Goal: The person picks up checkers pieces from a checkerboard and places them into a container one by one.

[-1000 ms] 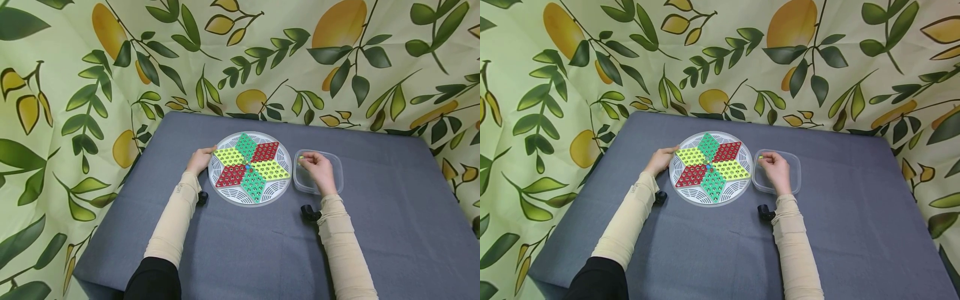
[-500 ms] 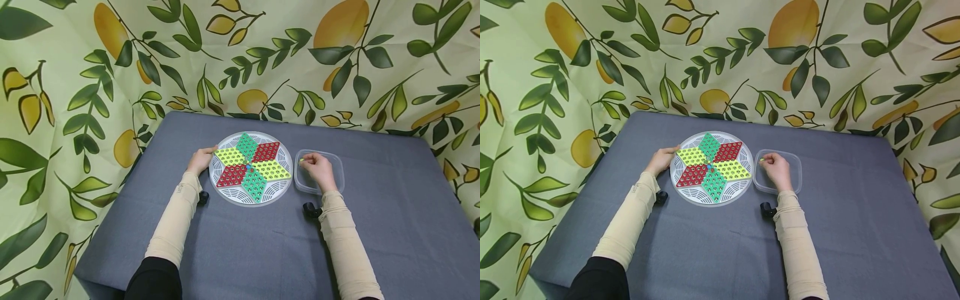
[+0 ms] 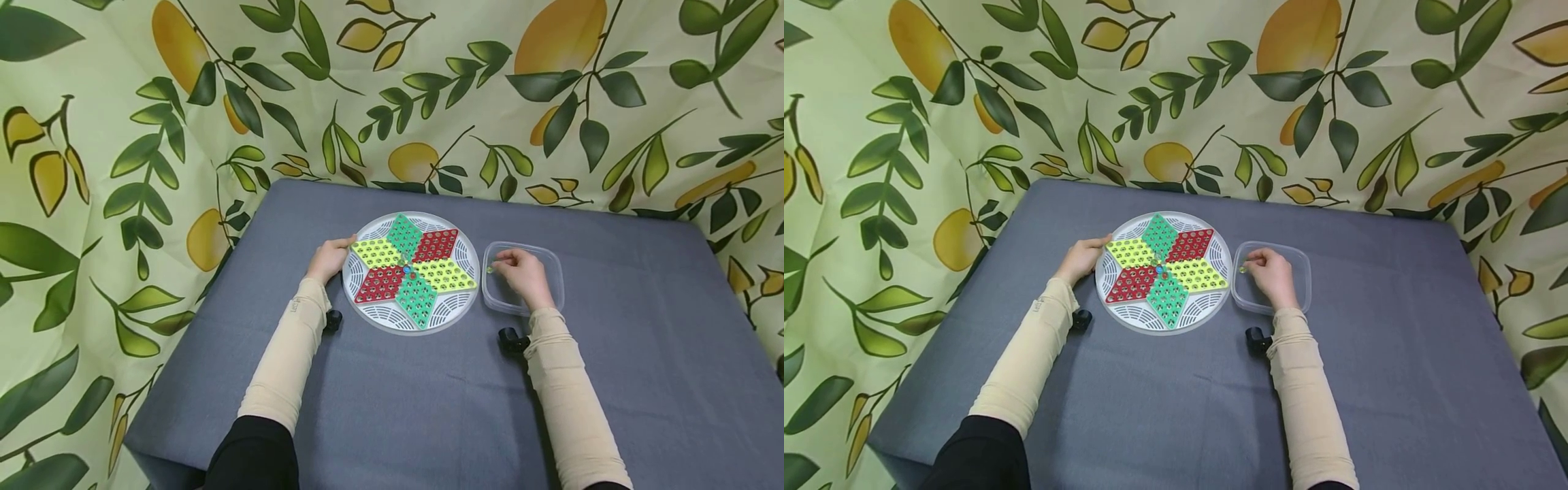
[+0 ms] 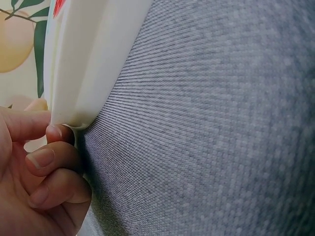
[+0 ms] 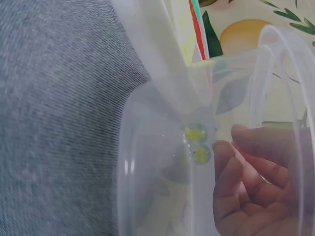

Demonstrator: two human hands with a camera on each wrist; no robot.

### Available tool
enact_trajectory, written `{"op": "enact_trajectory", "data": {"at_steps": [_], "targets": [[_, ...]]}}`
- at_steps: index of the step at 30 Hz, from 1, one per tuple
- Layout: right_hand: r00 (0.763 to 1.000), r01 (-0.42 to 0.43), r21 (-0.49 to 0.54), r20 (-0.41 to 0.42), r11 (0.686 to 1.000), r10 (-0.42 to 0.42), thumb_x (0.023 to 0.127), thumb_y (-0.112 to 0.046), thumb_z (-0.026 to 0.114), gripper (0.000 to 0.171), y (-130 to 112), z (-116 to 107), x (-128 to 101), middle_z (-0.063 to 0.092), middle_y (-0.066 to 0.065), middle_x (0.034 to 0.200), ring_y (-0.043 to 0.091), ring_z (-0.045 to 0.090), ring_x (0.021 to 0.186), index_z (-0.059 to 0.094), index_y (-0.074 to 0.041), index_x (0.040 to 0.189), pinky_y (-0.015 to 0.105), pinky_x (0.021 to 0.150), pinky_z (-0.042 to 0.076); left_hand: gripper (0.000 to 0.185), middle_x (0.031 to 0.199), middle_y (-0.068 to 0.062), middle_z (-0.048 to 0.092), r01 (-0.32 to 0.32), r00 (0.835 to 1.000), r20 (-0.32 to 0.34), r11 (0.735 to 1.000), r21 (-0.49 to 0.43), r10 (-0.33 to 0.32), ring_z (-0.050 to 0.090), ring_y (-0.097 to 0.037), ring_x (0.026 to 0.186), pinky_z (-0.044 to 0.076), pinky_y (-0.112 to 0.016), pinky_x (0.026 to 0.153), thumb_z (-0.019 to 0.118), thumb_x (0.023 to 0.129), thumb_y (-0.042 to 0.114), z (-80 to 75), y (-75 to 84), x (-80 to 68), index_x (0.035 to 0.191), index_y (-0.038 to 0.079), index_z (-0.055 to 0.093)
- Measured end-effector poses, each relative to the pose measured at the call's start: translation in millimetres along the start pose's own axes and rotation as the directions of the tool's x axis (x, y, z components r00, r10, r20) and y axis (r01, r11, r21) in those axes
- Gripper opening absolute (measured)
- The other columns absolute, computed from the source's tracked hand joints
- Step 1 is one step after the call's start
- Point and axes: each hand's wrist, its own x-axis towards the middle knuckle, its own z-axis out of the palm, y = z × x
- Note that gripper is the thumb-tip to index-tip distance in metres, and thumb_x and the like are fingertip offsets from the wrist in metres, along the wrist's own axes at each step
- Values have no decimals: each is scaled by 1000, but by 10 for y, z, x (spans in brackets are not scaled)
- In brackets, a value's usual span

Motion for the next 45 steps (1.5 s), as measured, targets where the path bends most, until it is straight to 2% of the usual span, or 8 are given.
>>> {"op": "enact_trajectory", "data": {"at_steps": [4, 9, 22, 27, 31, 38, 45], "targets": [[1000, 10, 18, 2, 1000, -10, 93, -20, 53, 29, -24, -44, -7, 65, 16, 92, 8, 56, 72, 62, 0, 110, 19, 61, 42, 41, 146, 1, 43, 6, 1000, -1, 1000, -8, -6, 34, -24, 139, 25, -42, 114, 36, 97, 26, -7, -3, 8, 136, 33, 46], [1000, 12, 26, -14, 1000, -11, 94, -24, 52, 29, -18, -62, -13, 65, 16, 91, 4, 53, 67, 63, -1, 109, 19, 60, 42, 40, 146, 0, 42, 11, 1000, 0, 1000, -9, -11, 33, -25, 139, 25, -42, 114, 36, 98, 29, -18, 15, -11, 136, 33, 45], [1000, -12, 41, -5, 999, 12, 95, -33, 50, 34, -37, -32, -72, 62, 13, 93, 16, 57, 79, 61, -5, 111, 23, 65, 44, 40, 146, -2, 42, 17, 1000, -11, 1000, 23, -16, 34, -28, 138, 26, -44, 113, 35, 99, 37, 6, 17, 0, 136, 33, 46], [1000, -14, 55, -8, 998, 14, 95, -34, 50, 36, -47, -23, -93, 62, 11, 93, 12, 56, 76, 61, -5, 112, 22, 63, 44, 39, 146, -3, 43, 15, 1000, -19, 1000, 21, -15, 35, -28, 137, 26, -44, 113, 35, 99, 38, 8, 7, 5, 136, 33, 47], [1000, 0, 73, -26, 997, 2, 94, -35, 50, 36, -62, -35, -114, 63, 13, 96, 9, 55, 75, 62, -6, 113, 20, 62, 43, 40, 146, -3, 43, 12, 1000, -19, 1000, 21, -12, 35, -28, 137, 27, -44, 113, 35, 99, 40, 9, 4, 16, 136, 32, 47], [996, 61, 116, -76, 991, -52, 93, -36, 53, 37, -189, -70, -179, 65, 16, 99, 11, 60, 79, 63, -6, 113, 19, 63, 42, 39, 145, -3, 44, -5, 1000, -19, 1000, 28, 6, 36, -28, 137, 27, -44, 113, 35, 99, 38, 10, 16, 33, 136, 32, 47], [992, 99, 145, -90, 985, -86, 93, -34, 54, 33, -324, -3, -241, 66, 11, 96, 2, 57, 72, 65, -7, 109, 17, 63, 44, 40, 147, -2, 41, -5, 1000, -7, 999, 43, 5, 34, -28, 138, 26, -44, 113, 33, 99, 32, 0, 14, -2, 137, 33, 45]]}}
